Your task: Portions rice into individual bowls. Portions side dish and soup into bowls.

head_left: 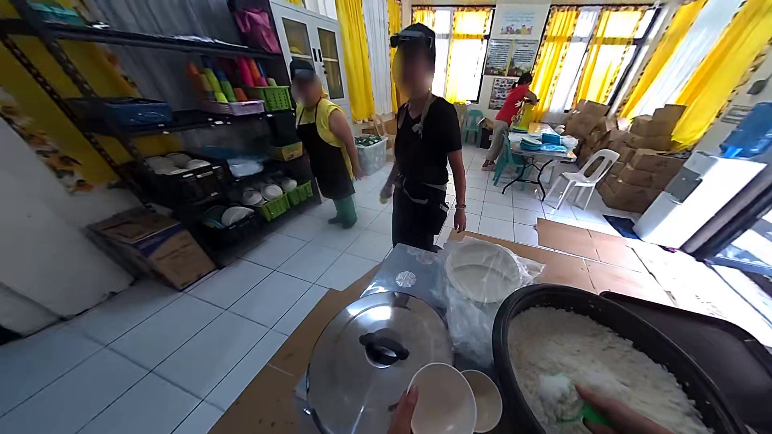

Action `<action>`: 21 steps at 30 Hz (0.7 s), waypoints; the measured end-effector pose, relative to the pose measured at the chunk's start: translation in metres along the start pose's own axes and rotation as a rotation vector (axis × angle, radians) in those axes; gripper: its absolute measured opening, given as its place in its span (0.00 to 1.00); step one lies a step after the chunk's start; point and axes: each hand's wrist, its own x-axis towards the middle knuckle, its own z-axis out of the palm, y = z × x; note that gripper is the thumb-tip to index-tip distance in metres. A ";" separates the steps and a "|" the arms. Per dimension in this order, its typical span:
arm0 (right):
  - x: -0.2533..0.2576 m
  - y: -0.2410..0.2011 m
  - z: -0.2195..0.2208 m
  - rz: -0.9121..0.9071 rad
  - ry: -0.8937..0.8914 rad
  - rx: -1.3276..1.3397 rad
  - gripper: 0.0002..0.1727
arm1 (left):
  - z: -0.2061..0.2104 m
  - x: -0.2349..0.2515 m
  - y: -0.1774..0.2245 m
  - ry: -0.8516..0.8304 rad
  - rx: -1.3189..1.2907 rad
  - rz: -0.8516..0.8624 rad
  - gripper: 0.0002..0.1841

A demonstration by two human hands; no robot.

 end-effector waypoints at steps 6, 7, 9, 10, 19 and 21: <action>-0.016 -0.018 0.009 -0.136 0.072 0.289 0.36 | 0.005 0.001 0.002 -0.039 -0.021 -0.024 0.30; -0.016 -0.018 0.011 -0.152 0.076 0.336 0.36 | 0.006 0.000 0.002 -0.039 -0.025 -0.023 0.30; -0.020 -0.019 0.016 -0.184 0.057 0.448 0.35 | 0.008 -0.001 0.003 -0.041 -0.045 -0.023 0.30; -0.021 -0.020 0.017 -0.195 0.044 0.487 0.35 | 0.009 -0.001 0.003 -0.038 -0.056 -0.022 0.30; -0.088 -0.060 0.076 -0.530 0.115 0.226 0.28 | 0.069 0.011 0.040 -0.248 -0.074 -0.020 0.28; -0.107 -0.067 0.094 -0.733 0.237 0.058 0.17 | 0.090 0.011 0.050 -0.303 -0.146 -0.046 0.26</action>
